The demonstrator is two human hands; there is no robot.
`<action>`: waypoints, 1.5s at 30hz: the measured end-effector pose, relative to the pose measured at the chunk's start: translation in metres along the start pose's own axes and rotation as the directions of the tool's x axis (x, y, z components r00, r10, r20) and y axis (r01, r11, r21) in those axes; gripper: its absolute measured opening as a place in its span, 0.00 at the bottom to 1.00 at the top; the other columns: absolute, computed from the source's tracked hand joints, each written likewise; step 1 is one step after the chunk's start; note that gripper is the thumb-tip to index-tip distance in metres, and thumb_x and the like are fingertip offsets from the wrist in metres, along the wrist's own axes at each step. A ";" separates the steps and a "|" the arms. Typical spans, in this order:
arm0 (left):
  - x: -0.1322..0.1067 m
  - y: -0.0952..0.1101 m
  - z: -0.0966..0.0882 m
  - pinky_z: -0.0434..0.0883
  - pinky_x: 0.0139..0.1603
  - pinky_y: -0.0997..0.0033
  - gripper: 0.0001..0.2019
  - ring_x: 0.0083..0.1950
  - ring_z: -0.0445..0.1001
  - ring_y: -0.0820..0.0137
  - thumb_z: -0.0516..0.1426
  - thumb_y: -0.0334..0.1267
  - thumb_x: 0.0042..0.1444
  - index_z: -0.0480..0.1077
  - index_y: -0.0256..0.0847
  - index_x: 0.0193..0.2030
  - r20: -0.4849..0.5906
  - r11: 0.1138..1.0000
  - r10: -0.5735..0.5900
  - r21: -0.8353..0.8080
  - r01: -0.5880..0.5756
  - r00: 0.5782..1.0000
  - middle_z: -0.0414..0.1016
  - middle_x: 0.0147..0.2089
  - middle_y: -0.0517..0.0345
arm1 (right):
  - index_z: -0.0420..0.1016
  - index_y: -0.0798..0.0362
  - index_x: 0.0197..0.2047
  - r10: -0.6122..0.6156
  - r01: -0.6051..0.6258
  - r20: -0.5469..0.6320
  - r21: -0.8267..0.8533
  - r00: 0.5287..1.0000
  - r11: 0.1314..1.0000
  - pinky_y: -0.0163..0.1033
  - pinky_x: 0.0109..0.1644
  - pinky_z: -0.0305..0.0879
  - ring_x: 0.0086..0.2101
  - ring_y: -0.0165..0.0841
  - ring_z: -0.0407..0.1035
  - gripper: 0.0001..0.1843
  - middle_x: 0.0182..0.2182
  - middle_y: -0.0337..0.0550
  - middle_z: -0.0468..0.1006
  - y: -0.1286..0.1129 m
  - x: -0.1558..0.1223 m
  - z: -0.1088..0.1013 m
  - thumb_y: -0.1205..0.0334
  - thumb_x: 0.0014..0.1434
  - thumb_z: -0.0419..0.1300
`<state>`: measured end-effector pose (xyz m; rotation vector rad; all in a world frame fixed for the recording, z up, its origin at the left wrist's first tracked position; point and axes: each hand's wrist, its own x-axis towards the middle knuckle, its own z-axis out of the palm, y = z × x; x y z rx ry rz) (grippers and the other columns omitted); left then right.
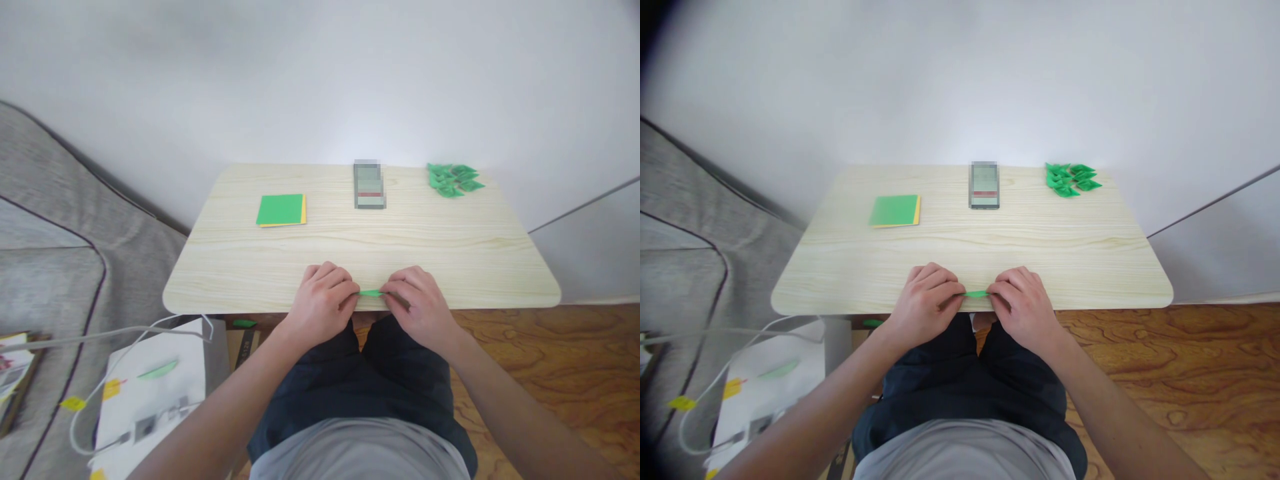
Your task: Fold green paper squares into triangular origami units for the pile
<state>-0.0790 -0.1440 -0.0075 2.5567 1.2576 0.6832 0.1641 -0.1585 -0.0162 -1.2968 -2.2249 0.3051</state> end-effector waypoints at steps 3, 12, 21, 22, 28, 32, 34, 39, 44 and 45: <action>0.001 0.001 -0.002 0.63 0.52 0.56 0.10 0.49 0.70 0.62 0.55 0.39 0.69 0.77 0.45 0.39 0.031 0.999 -0.031 -0.021 0.032 0.999 0.78 0.42 0.56 | 0.80 0.48 0.41 -0.001 0.002 0.025 -0.023 1.000 1.000 0.49 0.48 0.63 0.45 0.41 0.69 0.05 0.42 0.45 0.78 0.000 0.000 -0.003 0.63 0.67 0.62; 0.001 0.005 -0.006 0.63 0.52 0.56 0.06 0.49 0.69 0.62 0.58 0.39 0.66 0.76 0.44 0.40 0.071 0.993 -0.087 -0.072 0.092 0.994 0.78 0.43 0.57 | 0.80 0.49 0.39 0.027 -0.018 0.113 -0.078 0.993 0.997 0.48 0.47 0.62 0.44 0.41 0.69 0.04 0.39 0.45 0.79 -0.005 0.009 -0.010 0.63 0.66 0.63; 0.006 0.006 -0.006 0.63 0.49 0.57 0.05 0.48 0.70 0.60 0.60 0.40 0.65 0.73 0.43 0.37 0.097 0.983 -0.173 -0.044 0.178 0.980 0.77 0.40 0.56 | 0.78 0.48 0.37 0.173 -0.173 0.155 -0.013 0.973 0.985 0.47 0.48 0.63 0.43 0.41 0.69 0.04 0.37 0.43 0.79 -0.005 0.015 -0.009 0.59 0.65 0.65; 0.007 0.006 -0.005 0.63 0.48 0.57 0.06 0.48 0.70 0.60 0.60 0.40 0.64 0.73 0.43 0.36 0.095 0.980 -0.188 -0.040 0.193 0.978 0.76 0.39 0.56 | 0.78 0.48 0.37 0.186 -0.185 0.144 -0.021 0.972 0.983 0.47 0.48 0.63 0.43 0.41 0.69 0.05 0.37 0.43 0.79 -0.005 0.015 -0.009 0.59 0.65 0.65; 0.012 0.007 -0.002 0.63 0.45 0.56 0.07 0.46 0.71 0.58 0.62 0.40 0.62 0.72 0.43 0.33 0.071 0.969 -0.246 0.012 0.246 0.967 0.76 0.37 0.55 | 0.77 0.48 0.32 0.245 -0.240 0.098 -0.056 0.965 0.969 0.48 0.45 0.62 0.40 0.43 0.70 0.08 0.34 0.43 0.78 -0.008 0.017 -0.007 0.57 0.63 0.66; 0.014 0.009 -0.002 0.63 0.45 0.54 0.09 0.46 0.71 0.56 0.61 0.41 0.62 0.71 0.43 0.31 0.071 0.962 -0.270 0.058 0.266 0.960 0.77 0.38 0.54 | 0.78 0.47 0.32 0.276 -0.267 0.106 -0.094 0.955 0.959 0.48 0.43 0.61 0.40 0.43 0.70 0.09 0.33 0.44 0.79 -0.010 0.020 -0.007 0.56 0.63 0.66; 0.014 0.011 -0.002 0.63 0.46 0.53 0.10 0.46 0.72 0.56 0.61 0.42 0.63 0.71 0.43 0.31 0.072 0.959 -0.279 0.081 0.273 0.958 0.78 0.38 0.53 | 0.78 0.47 0.31 0.292 -0.280 0.110 -0.113 0.950 0.953 0.48 0.43 0.61 0.40 0.43 0.70 0.09 0.33 0.44 0.78 -0.011 0.021 -0.008 0.56 0.63 0.66; 0.016 0.012 -0.002 0.64 0.46 0.52 0.11 0.47 0.73 0.54 0.59 0.44 0.64 0.71 0.43 0.33 0.084 0.948 -0.293 0.155 0.278 0.953 0.78 0.40 0.50 | 0.80 0.47 0.30 0.339 -0.321 0.149 -0.136 0.929 0.937 0.47 0.42 0.60 0.39 0.43 0.70 0.09 0.32 0.43 0.79 -0.012 0.026 -0.010 0.55 0.61 0.66; 0.018 0.012 -0.002 0.65 0.47 0.52 0.11 0.47 0.74 0.54 0.59 0.45 0.65 0.72 0.42 0.33 0.086 0.943 -0.295 0.189 0.275 0.952 0.79 0.40 0.48 | 0.80 0.47 0.28 0.353 -0.321 0.196 -0.178 0.915 0.930 0.45 0.37 0.58 0.35 0.41 0.71 0.10 0.32 0.43 0.81 -0.010 0.034 -0.013 0.53 0.59 0.67; 0.019 0.012 -0.002 0.65 0.47 0.52 0.11 0.47 0.74 0.54 0.59 0.45 0.65 0.72 0.41 0.33 0.087 0.942 -0.296 0.194 0.275 0.951 0.79 0.40 0.48 | 0.81 0.47 0.27 0.357 -0.322 0.209 -0.186 0.910 0.928 0.44 0.36 0.57 0.34 0.41 0.71 0.11 0.32 0.43 0.81 -0.009 0.035 -0.014 0.53 0.59 0.67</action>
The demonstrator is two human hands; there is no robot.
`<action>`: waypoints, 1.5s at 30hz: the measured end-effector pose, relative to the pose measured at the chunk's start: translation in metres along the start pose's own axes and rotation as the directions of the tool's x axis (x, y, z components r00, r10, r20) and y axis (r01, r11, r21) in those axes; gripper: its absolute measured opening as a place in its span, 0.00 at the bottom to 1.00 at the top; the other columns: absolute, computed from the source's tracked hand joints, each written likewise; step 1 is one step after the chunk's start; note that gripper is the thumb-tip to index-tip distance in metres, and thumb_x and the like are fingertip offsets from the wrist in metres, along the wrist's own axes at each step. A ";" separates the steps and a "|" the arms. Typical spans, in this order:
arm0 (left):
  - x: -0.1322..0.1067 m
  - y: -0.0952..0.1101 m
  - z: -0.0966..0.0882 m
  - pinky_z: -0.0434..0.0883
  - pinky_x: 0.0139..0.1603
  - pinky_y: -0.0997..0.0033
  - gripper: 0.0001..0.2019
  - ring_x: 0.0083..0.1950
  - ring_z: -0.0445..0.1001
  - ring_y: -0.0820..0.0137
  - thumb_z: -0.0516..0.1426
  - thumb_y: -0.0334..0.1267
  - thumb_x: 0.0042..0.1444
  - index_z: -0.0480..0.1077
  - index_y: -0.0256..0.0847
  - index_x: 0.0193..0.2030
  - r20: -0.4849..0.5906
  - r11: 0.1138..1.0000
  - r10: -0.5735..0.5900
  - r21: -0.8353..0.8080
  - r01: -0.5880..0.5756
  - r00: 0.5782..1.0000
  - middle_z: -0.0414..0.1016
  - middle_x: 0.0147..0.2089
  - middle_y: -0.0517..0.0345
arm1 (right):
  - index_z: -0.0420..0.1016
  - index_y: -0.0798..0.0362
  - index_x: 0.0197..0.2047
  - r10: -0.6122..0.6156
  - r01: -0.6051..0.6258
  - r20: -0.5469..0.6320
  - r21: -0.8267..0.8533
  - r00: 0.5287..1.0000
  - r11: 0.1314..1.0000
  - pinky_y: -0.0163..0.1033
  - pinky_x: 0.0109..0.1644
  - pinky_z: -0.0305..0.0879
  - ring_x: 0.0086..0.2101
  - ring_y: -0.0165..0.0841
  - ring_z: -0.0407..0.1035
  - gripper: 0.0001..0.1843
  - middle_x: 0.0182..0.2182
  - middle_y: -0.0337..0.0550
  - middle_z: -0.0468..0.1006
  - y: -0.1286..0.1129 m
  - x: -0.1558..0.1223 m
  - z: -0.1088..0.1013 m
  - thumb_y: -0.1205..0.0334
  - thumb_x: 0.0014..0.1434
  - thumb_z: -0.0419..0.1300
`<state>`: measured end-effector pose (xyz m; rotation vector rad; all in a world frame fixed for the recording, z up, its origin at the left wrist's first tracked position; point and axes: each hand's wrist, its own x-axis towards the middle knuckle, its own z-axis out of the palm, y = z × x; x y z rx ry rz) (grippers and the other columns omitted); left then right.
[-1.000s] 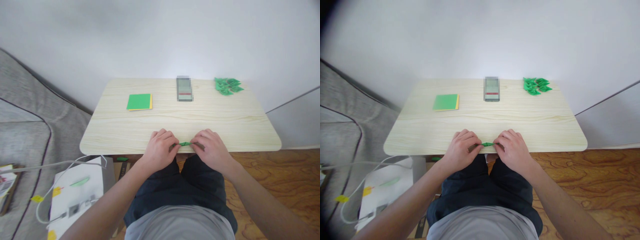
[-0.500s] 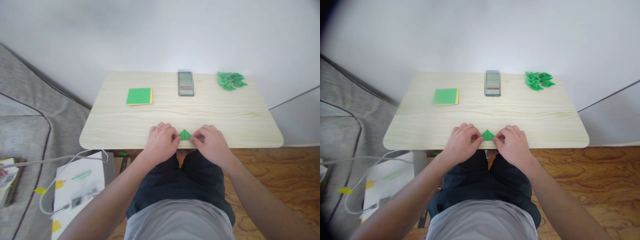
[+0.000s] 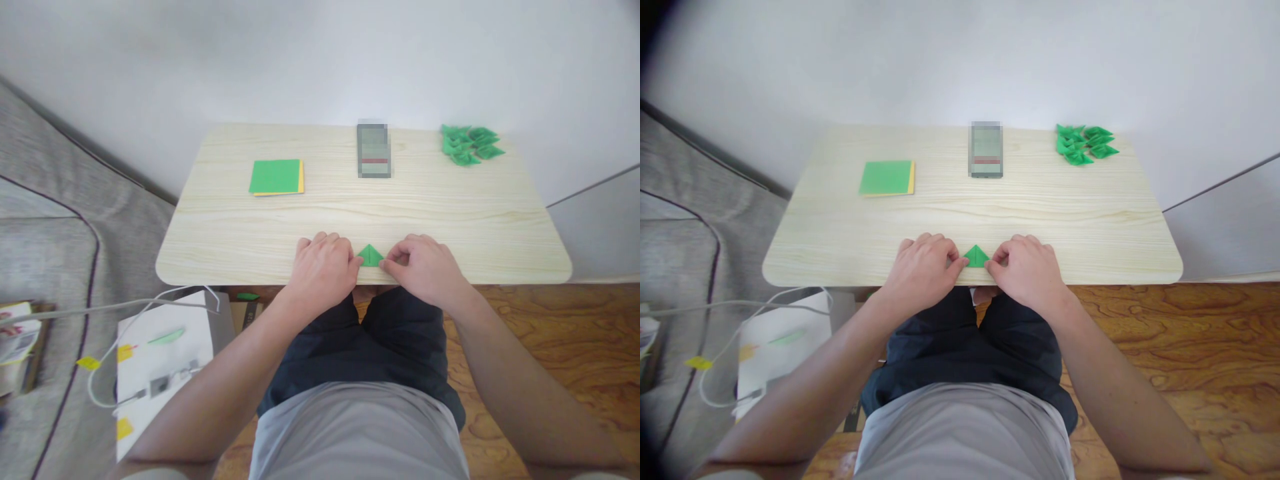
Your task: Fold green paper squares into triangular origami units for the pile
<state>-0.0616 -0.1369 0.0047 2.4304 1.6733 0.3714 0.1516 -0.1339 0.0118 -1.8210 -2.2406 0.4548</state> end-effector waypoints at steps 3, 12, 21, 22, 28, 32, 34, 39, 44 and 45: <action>0.001 0.000 0.000 0.65 0.47 0.52 0.12 0.47 0.74 0.54 0.59 0.46 0.65 0.72 0.41 0.33 0.004 1.000 -0.007 0.007 0.007 1.000 0.79 0.40 0.49 | 0.81 0.46 0.27 0.021 -0.021 0.055 -0.010 0.998 1.000 0.43 0.33 0.55 0.31 0.39 0.72 0.11 0.30 0.42 0.82 0.001 0.005 -0.004 0.52 0.58 0.67; -0.001 -0.002 0.001 0.65 0.48 0.52 0.12 0.47 0.73 0.54 0.59 0.45 0.65 0.72 0.41 0.34 0.008 1.000 0.016 -0.012 -0.016 1.000 0.79 0.41 0.48 | 0.81 0.46 0.33 -0.008 0.007 0.026 0.018 1.000 1.000 0.42 0.36 0.59 0.33 0.39 0.72 0.05 0.31 0.41 0.81 0.004 0.002 -0.004 0.55 0.58 0.67; -0.010 0.000 -0.017 0.63 0.38 0.64 0.14 0.37 0.72 0.64 0.58 0.44 0.64 0.72 0.42 0.29 0.198 0.948 0.011 -0.313 0.053 0.980 0.77 0.34 0.56 | 0.81 0.42 0.49 -0.314 0.348 -0.216 0.141 0.924 0.927 0.55 0.57 0.63 0.52 0.46 0.70 0.12 0.51 0.44 0.81 0.011 -0.046 0.025 0.57 0.61 0.68; -0.009 0.001 -0.022 0.62 0.35 0.66 0.14 0.34 0.70 0.66 0.57 0.45 0.64 0.72 0.42 0.29 0.256 0.919 0.008 -0.382 0.094 0.967 0.76 0.32 0.58 | 0.81 0.41 0.50 -0.337 0.380 -0.243 0.160 0.910 0.911 0.55 0.57 0.64 0.51 0.45 0.71 0.12 0.50 0.43 0.81 0.011 -0.049 0.028 0.58 0.61 0.68; -0.001 0.000 -0.043 0.57 0.30 0.71 0.18 0.28 0.60 0.73 0.58 0.50 0.61 0.68 0.40 0.27 0.486 0.574 0.099 -0.740 0.349 0.868 0.63 0.25 0.65 | 0.79 0.40 0.51 -0.380 0.504 -0.426 0.230 0.821 0.832 0.54 0.53 0.70 0.46 0.41 0.76 0.16 0.45 0.41 0.84 0.002 -0.054 0.028 0.67 0.62 0.66; 0.001 -0.003 -0.044 0.57 0.32 0.71 0.17 0.29 0.58 0.75 0.57 0.47 0.62 0.67 0.39 0.27 0.489 0.375 0.135 -0.830 0.413 0.862 0.60 0.26 0.65 | 0.78 0.41 0.52 -0.384 0.528 -0.479 0.213 0.790 0.822 0.54 0.52 0.71 0.45 0.42 0.76 0.17 0.45 0.43 0.83 -0.003 -0.052 0.018 0.69 0.62 0.65; 0.001 -0.002 -0.044 0.57 0.32 0.71 0.18 0.28 0.57 0.75 0.57 0.48 0.63 0.65 0.39 0.25 0.474 0.397 0.108 -0.827 0.399 0.874 0.58 0.25 0.65 | 0.78 0.42 0.51 -0.378 0.521 -0.479 0.207 0.792 0.828 0.55 0.51 0.71 0.45 0.43 0.76 0.14 0.44 0.44 0.83 -0.004 -0.049 0.013 0.68 0.63 0.64; -0.004 0.004 -0.049 0.60 0.34 0.70 0.18 0.32 0.63 0.73 0.57 0.51 0.66 0.69 0.40 0.30 0.136 0.620 -0.069 -0.770 0.149 0.988 0.68 0.29 0.63 | 0.76 0.45 0.47 -0.357 0.485 -0.424 0.247 0.832 0.839 0.52 0.49 0.70 0.42 0.42 0.74 0.09 0.41 0.46 0.80 -0.009 -0.041 -0.001 0.66 0.66 0.61; -0.013 0.010 -0.050 0.68 0.51 0.65 0.07 0.45 0.73 0.67 0.61 0.42 0.65 0.78 0.42 0.40 -0.106 0.721 0.136 -0.671 -0.172 0.985 0.79 0.39 0.57 | 0.75 0.47 0.44 -0.328 0.434 -0.339 0.314 0.882 0.844 0.48 0.47 0.69 0.41 0.39 0.73 0.04 0.39 0.45 0.78 -0.016 -0.038 -0.011 0.65 0.68 0.59; -0.014 0.010 -0.049 0.68 0.51 0.64 0.06 0.44 0.73 0.67 0.61 0.40 0.65 0.78 0.42 0.40 -0.121 0.730 0.163 -0.653 -0.202 0.979 0.79 0.39 0.56 | 0.75 0.47 0.43 -0.325 0.428 -0.325 0.324 0.888 0.844 0.47 0.47 0.69 0.40 0.39 0.73 0.04 0.38 0.44 0.78 -0.016 -0.038 -0.012 0.64 0.68 0.59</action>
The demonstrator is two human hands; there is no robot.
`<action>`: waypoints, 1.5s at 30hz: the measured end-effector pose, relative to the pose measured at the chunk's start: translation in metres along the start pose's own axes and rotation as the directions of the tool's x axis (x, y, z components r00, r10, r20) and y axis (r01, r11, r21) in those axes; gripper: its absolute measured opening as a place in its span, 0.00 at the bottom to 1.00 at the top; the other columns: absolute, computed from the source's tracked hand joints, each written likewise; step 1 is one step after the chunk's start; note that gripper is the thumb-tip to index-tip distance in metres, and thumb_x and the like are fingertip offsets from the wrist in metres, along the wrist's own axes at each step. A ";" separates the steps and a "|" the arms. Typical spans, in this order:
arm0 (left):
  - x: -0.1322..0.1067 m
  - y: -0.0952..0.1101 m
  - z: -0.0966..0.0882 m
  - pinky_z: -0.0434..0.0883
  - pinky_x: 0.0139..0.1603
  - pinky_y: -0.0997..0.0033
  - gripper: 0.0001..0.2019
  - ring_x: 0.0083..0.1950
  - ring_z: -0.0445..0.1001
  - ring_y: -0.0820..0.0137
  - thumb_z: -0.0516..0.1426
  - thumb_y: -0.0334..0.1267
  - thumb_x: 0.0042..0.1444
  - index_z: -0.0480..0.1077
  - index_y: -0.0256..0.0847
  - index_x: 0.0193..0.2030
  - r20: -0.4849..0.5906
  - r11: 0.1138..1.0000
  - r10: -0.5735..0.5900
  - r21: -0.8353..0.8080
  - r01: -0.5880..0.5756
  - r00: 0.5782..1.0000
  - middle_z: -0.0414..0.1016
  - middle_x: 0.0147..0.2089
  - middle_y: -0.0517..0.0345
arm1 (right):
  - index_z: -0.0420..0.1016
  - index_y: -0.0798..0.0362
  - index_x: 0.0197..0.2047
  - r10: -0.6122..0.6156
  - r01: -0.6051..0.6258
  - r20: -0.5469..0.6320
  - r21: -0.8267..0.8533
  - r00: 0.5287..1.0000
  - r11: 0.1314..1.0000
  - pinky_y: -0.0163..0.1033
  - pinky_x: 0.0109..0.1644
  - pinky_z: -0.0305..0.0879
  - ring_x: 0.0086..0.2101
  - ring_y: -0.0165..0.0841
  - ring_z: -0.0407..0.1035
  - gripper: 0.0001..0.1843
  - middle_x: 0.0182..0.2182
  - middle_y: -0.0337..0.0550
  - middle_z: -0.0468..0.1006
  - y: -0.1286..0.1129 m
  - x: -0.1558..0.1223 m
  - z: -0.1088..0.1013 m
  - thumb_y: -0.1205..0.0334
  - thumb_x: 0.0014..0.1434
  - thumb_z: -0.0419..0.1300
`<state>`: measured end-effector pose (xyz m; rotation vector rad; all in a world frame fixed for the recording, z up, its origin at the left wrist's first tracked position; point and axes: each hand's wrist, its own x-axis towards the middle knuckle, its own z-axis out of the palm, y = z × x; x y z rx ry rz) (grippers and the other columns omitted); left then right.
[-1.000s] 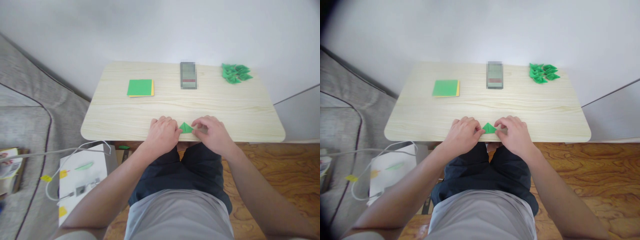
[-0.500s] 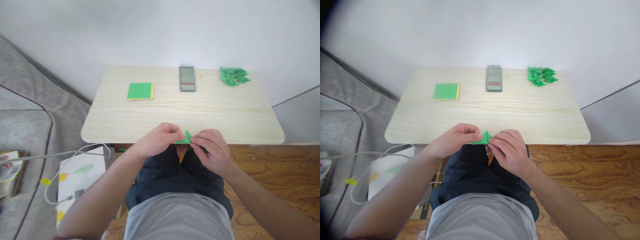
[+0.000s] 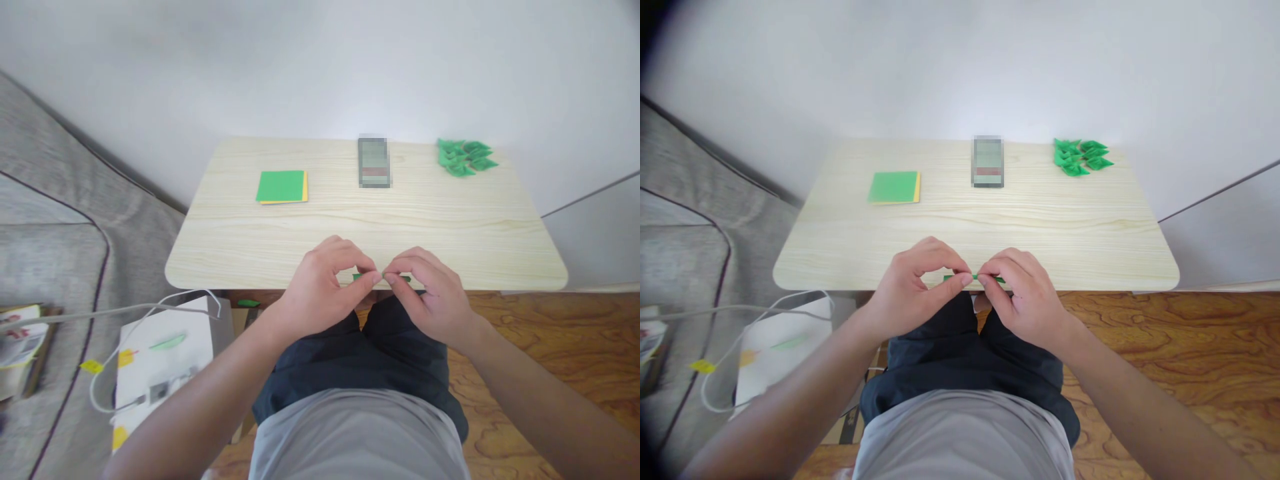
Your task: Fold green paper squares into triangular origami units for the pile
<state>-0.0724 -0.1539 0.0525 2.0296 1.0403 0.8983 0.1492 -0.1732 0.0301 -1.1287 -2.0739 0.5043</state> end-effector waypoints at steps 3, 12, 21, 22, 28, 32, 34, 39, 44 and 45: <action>-0.002 -0.003 0.002 0.69 0.50 0.63 0.06 0.43 0.73 0.66 0.59 0.37 0.66 0.78 0.42 0.40 -0.007 0.997 0.065 0.039 -0.065 0.998 0.79 0.38 0.55 | 0.74 0.48 0.43 0.002 -0.003 0.028 0.035 1.000 0.999 0.45 0.46 0.68 0.39 0.37 0.72 0.03 0.38 0.44 0.78 -0.002 0.001 -0.002 0.64 0.68 0.59; -0.003 -0.008 0.006 0.68 0.45 0.66 0.05 0.40 0.73 0.69 0.62 0.36 0.64 0.77 0.40 0.36 -0.120 0.999 0.000 -0.050 -0.006 0.993 0.77 0.35 0.56 | 0.77 0.49 0.42 0.065 -0.067 0.020 0.095 0.998 0.993 0.41 0.45 0.67 0.39 0.35 0.73 0.02 0.37 0.42 0.79 0.000 0.005 -0.011 0.63 0.68 0.62; 0.004 -0.018 0.004 0.67 0.43 0.67 0.09 0.39 0.72 0.70 0.63 0.41 0.64 0.76 0.39 0.34 -0.087 0.989 -0.087 -0.130 0.075 0.992 0.76 0.35 0.57 | 0.80 0.49 0.38 0.220 -0.237 0.114 0.160 0.969 0.958 0.39 0.42 0.66 0.36 0.34 0.74 0.08 0.35 0.39 0.81 0.010 0.011 -0.024 0.56 0.67 0.64; 0.006 -0.020 0.002 0.67 0.43 0.68 0.10 0.39 0.73 0.70 0.63 0.42 0.64 0.76 0.39 0.34 -0.077 0.988 -0.090 -0.134 0.079 0.993 0.76 0.35 0.57 | 0.80 0.49 0.37 0.250 -0.270 0.125 0.177 0.960 0.946 0.39 0.42 0.65 0.36 0.34 0.74 0.09 0.34 0.39 0.82 0.013 0.014 -0.025 0.54 0.67 0.64; 0.037 -0.032 -0.011 0.66 0.40 0.68 0.12 0.37 0.71 0.70 0.63 0.45 0.63 0.76 0.39 0.33 -0.076 0.987 -0.122 -0.114 0.113 0.990 0.76 0.33 0.58 | 0.81 0.49 0.36 0.349 -0.385 0.174 0.272 0.921 0.882 0.38 0.39 0.64 0.34 0.34 0.72 0.14 0.31 0.38 0.81 0.034 0.040 -0.029 0.48 0.65 0.64; 0.075 -0.036 -0.027 0.65 0.39 0.69 0.13 0.36 0.70 0.71 0.63 0.46 0.62 0.75 0.39 0.32 -0.079 0.987 -0.093 -0.137 0.081 0.993 0.75 0.32 0.59 | 0.81 0.49 0.36 0.304 -0.354 0.216 0.252 0.928 0.901 0.37 0.39 0.63 0.34 0.33 0.71 0.13 0.32 0.37 0.81 0.044 0.070 -0.039 0.50 0.66 0.62; 0.095 -0.035 -0.038 0.64 0.38 0.69 0.14 0.34 0.68 0.71 0.64 0.47 0.61 0.75 0.38 0.31 -0.079 0.987 -0.078 -0.144 0.066 0.994 0.74 0.31 0.59 | 0.81 0.49 0.36 0.278 -0.321 0.204 0.221 0.939 0.921 0.37 0.38 0.62 0.34 0.33 0.70 0.13 0.32 0.37 0.81 0.046 0.086 -0.046 0.51 0.67 0.61; 0.139 -0.027 -0.073 0.62 0.36 0.69 0.16 0.33 0.66 0.71 0.64 0.50 0.60 0.76 0.38 0.32 0.012 0.988 -0.045 -0.145 0.047 0.999 0.73 0.30 0.59 | 0.79 0.50 0.33 0.202 -0.219 0.116 0.161 0.972 0.962 0.38 0.40 0.61 0.34 0.33 0.70 0.13 0.31 0.37 0.80 0.047 0.126 -0.069 0.53 0.66 0.62; 0.175 -0.012 -0.105 0.67 0.42 0.67 0.12 0.38 0.70 0.69 0.62 0.47 0.62 0.78 0.40 0.37 -0.014 0.991 0.047 -0.124 -0.048 0.999 0.77 0.36 0.57 | 0.79 0.49 0.33 0.171 -0.176 0.049 0.114 0.984 0.978 0.38 0.39 0.61 0.33 0.32 0.70 0.11 0.31 0.36 0.80 0.039 0.167 -0.092 0.54 0.66 0.62; 0.181 -0.009 -0.110 0.67 0.43 0.67 0.12 0.39 0.70 0.69 0.62 0.47 0.63 0.78 0.40 0.37 -0.035 0.991 0.061 -0.118 -0.065 0.997 0.78 0.37 0.57 | 0.80 0.49 0.33 0.164 -0.166 0.030 0.108 0.986 0.980 0.38 0.39 0.61 0.34 0.32 0.69 0.11 0.31 0.36 0.80 0.037 0.175 -0.096 0.54 0.66 0.62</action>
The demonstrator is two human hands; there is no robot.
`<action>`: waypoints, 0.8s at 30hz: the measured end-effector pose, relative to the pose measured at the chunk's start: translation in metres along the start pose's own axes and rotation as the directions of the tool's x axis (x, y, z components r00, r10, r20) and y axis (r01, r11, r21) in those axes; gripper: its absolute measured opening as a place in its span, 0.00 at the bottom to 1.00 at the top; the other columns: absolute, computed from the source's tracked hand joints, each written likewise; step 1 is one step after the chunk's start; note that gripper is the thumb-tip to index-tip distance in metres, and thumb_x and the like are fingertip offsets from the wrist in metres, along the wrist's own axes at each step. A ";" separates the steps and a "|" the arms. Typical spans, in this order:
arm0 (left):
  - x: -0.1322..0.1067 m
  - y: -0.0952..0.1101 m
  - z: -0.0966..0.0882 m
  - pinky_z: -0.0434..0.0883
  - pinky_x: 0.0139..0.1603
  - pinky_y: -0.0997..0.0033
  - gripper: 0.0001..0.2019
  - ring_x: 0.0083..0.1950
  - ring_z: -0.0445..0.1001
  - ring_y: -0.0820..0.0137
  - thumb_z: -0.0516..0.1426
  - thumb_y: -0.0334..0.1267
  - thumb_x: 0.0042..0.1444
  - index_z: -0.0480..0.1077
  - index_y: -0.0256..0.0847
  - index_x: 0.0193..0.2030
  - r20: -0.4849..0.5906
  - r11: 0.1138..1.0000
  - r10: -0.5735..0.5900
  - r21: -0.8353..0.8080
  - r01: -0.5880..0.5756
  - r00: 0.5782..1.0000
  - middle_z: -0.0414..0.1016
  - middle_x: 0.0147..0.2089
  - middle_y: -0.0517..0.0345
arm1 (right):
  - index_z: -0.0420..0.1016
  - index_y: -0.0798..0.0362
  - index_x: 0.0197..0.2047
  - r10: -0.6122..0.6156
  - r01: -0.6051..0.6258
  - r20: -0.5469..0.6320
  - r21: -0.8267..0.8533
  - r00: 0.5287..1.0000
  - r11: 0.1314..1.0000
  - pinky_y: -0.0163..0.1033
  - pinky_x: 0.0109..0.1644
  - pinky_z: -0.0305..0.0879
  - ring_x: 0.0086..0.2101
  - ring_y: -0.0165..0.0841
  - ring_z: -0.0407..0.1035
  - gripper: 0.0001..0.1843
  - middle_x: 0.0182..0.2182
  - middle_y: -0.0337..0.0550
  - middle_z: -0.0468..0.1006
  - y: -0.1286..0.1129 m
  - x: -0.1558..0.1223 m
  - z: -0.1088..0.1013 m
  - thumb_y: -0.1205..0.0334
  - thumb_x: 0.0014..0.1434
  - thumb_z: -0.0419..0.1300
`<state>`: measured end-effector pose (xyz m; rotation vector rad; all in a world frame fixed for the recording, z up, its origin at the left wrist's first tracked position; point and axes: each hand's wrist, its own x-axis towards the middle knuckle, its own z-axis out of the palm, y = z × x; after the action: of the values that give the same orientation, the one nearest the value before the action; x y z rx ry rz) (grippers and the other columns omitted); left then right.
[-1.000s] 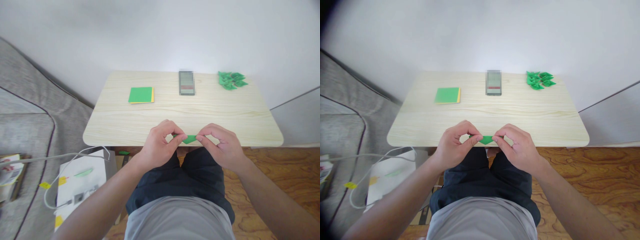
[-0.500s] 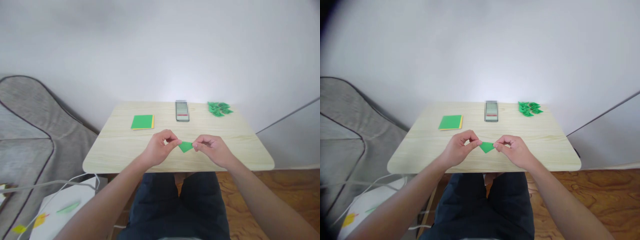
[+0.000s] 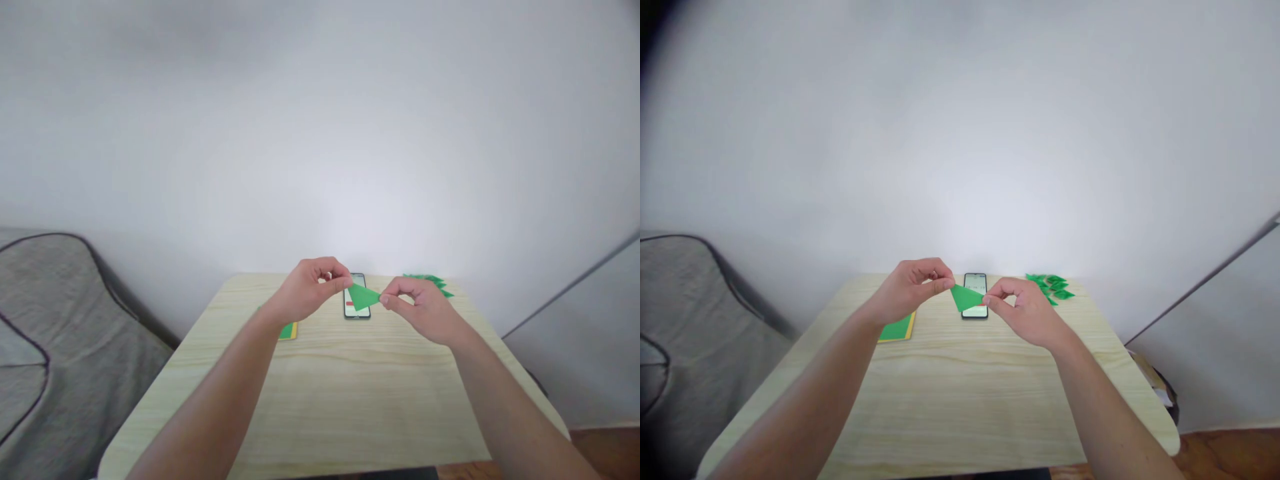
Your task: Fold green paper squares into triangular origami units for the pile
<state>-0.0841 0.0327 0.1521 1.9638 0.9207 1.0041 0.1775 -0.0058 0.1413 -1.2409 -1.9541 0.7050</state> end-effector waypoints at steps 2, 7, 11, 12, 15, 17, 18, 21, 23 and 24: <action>0.012 0.005 -0.007 0.67 0.44 0.67 0.11 0.39 0.70 0.69 0.62 0.46 0.62 0.77 0.40 0.37 -0.038 0.999 0.035 0.004 -0.035 0.999 0.78 0.38 0.56 | 0.80 0.49 0.33 -0.018 0.017 -0.031 -0.009 0.999 1.000 0.38 0.38 0.61 0.33 0.32 0.69 0.12 0.32 0.36 0.80 -0.006 0.014 -0.007 0.54 0.66 0.62; 0.029 0.005 -0.014 0.67 0.44 0.67 0.07 0.41 0.71 0.69 0.63 0.42 0.62 0.77 0.40 0.39 -0.143 0.993 0.110 -0.022 -0.115 0.984 0.78 0.38 0.56 | 0.81 0.48 0.35 -0.061 0.061 -0.064 -0.009 0.996 0.998 0.39 0.38 0.62 0.35 0.33 0.71 0.11 0.34 0.37 0.81 -0.013 0.042 -0.015 0.53 0.67 0.61; 0.034 0.001 -0.012 0.67 0.44 0.66 0.07 0.40 0.71 0.68 0.63 0.41 0.63 0.77 0.41 0.38 -0.205 0.992 0.119 -0.026 -0.127 0.971 0.77 0.36 0.57 | 0.82 0.46 0.37 -0.098 0.098 -0.043 0.000 0.994 0.995 0.40 0.43 0.65 0.38 0.34 0.73 0.08 0.37 0.37 0.82 -0.015 0.055 -0.010 0.56 0.66 0.63; 0.035 0.000 -0.011 0.67 0.45 0.65 0.07 0.41 0.71 0.68 0.63 0.41 0.63 0.77 0.41 0.38 -0.207 0.992 0.118 -0.020 -0.125 0.971 0.77 0.36 0.57 | 0.82 0.46 0.38 -0.108 0.109 -0.045 0.008 0.993 0.994 0.40 0.44 0.65 0.39 0.34 0.74 0.06 0.37 0.36 0.83 -0.015 0.057 -0.007 0.56 0.66 0.63; 0.038 0.001 -0.008 0.66 0.44 0.65 0.07 0.40 0.71 0.68 0.63 0.42 0.63 0.77 0.42 0.37 -0.209 0.996 0.086 -0.005 -0.089 0.974 0.76 0.36 0.57 | 0.82 0.45 0.38 -0.109 0.112 -0.071 0.043 0.991 0.993 0.40 0.43 0.65 0.37 0.34 0.73 0.07 0.36 0.36 0.82 -0.014 0.063 0.000 0.56 0.67 0.63; 0.040 0.002 -0.005 0.66 0.43 0.66 0.07 0.39 0.71 0.68 0.63 0.43 0.63 0.77 0.43 0.37 -0.227 0.997 0.071 -0.019 -0.077 0.971 0.76 0.35 0.58 | 0.81 0.46 0.37 -0.108 0.115 -0.084 0.083 0.991 0.990 0.40 0.41 0.65 0.35 0.33 0.72 0.08 0.34 0.36 0.81 -0.012 0.065 0.003 0.55 0.67 0.63; 0.040 0.001 -0.003 0.67 0.44 0.66 0.07 0.40 0.71 0.68 0.64 0.44 0.63 0.77 0.43 0.38 -0.230 0.996 0.077 -0.032 -0.087 0.970 0.76 0.36 0.58 | 0.81 0.46 0.36 -0.109 0.118 -0.089 0.110 0.990 0.987 0.40 0.41 0.65 0.35 0.33 0.72 0.08 0.34 0.37 0.81 -0.011 0.066 0.004 0.55 0.67 0.64; 0.041 -0.001 0.002 0.67 0.46 0.65 0.07 0.42 0.71 0.67 0.65 0.43 0.62 0.77 0.43 0.37 -0.194 0.992 0.087 -0.072 -0.103 0.977 0.76 0.37 0.58 | 0.81 0.47 0.36 -0.109 0.130 -0.115 0.193 0.987 0.972 0.41 0.43 0.66 0.36 0.34 0.73 0.08 0.34 0.38 0.81 -0.008 0.068 0.005 0.55 0.66 0.64; 0.042 -0.003 0.005 0.67 0.46 0.66 0.08 0.41 0.70 0.68 0.63 0.42 0.64 0.76 0.43 0.35 -0.182 0.993 0.076 -0.079 -0.092 0.980 0.75 0.35 0.58 | 0.81 0.47 0.35 -0.105 0.134 -0.141 0.217 0.984 0.967 0.41 0.42 0.66 0.35 0.34 0.73 0.09 0.34 0.38 0.81 -0.007 0.068 0.007 0.55 0.66 0.65; 0.042 -0.004 0.006 0.67 0.45 0.66 0.08 0.40 0.69 0.69 0.62 0.42 0.65 0.76 0.43 0.35 -0.181 0.994 0.069 -0.073 -0.083 0.981 0.74 0.35 0.59 | 0.81 0.47 0.35 -0.104 0.137 -0.154 0.219 0.983 0.966 0.41 0.42 0.66 0.35 0.34 0.73 0.09 0.33 0.39 0.81 -0.007 0.068 0.008 0.55 0.66 0.65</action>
<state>-0.0612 0.0679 0.1606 1.8771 0.8928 1.2583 0.1476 0.0533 0.1606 -0.9957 -1.7616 0.7359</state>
